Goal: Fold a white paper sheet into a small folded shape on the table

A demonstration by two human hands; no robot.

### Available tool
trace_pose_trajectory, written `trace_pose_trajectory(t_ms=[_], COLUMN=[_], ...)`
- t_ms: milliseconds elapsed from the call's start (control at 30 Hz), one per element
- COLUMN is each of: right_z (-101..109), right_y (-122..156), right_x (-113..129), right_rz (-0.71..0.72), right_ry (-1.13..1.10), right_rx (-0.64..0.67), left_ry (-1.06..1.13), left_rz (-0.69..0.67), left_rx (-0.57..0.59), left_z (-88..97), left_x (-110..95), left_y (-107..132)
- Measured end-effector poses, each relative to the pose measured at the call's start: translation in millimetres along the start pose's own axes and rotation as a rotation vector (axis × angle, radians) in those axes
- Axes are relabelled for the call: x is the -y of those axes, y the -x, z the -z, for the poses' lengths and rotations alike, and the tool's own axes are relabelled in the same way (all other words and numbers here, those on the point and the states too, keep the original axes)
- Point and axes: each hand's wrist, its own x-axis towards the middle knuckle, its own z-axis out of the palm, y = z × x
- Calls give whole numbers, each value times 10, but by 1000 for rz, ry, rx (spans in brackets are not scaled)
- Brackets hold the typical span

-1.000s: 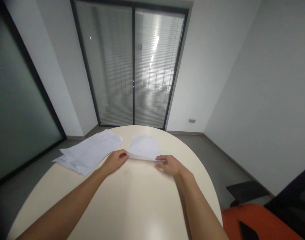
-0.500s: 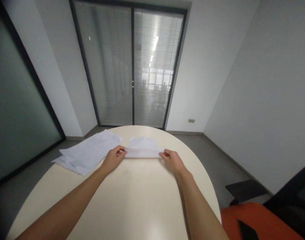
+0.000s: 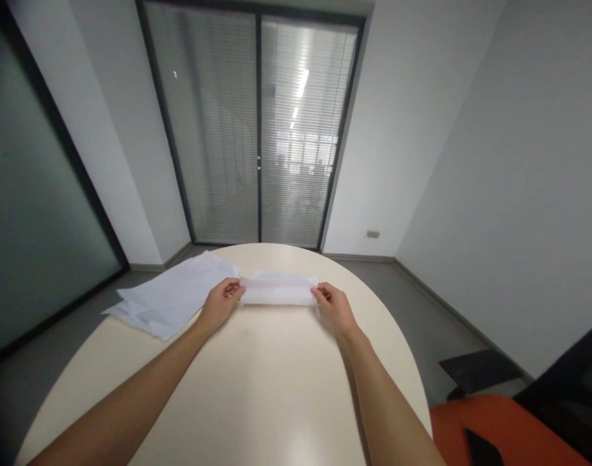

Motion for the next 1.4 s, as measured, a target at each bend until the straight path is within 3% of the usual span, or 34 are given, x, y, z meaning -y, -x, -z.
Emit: trace_pose_trajectory(t_ms=[233, 667, 800, 967, 1033, 1200, 1300, 1400], right_z=[-51, -154, -161, -178, -196, -190, -166, -244], right_y=[21, -1, 28, 58, 63, 55, 46, 53], right_x=[-7, -118, -103, -66, -79, -104, 0, 237], right_rz=[-13, -46, -30, -52, -50, -57, -60, 30], right_ry=[-33, -87, -49, 12, 29, 132, 343, 474], right_rx=[32, 14, 49, 70, 82, 129, 102, 40], left_ry=[27, -36, -162, -492, -561, -666, -729, -726], left_rz=[57, 7, 1, -71, -144, -357, -322, -299], left_rx=[-10, -60, -72, -167, -79, 399, 512, 574], left_z=[10, 5, 30, 11, -33, -154, -176, -185], left_x=[-16, 101, 110, -55, -100, -20, 36, -2], left_y=[-27, -37, -18, 80, 141, 290, 344, 369])
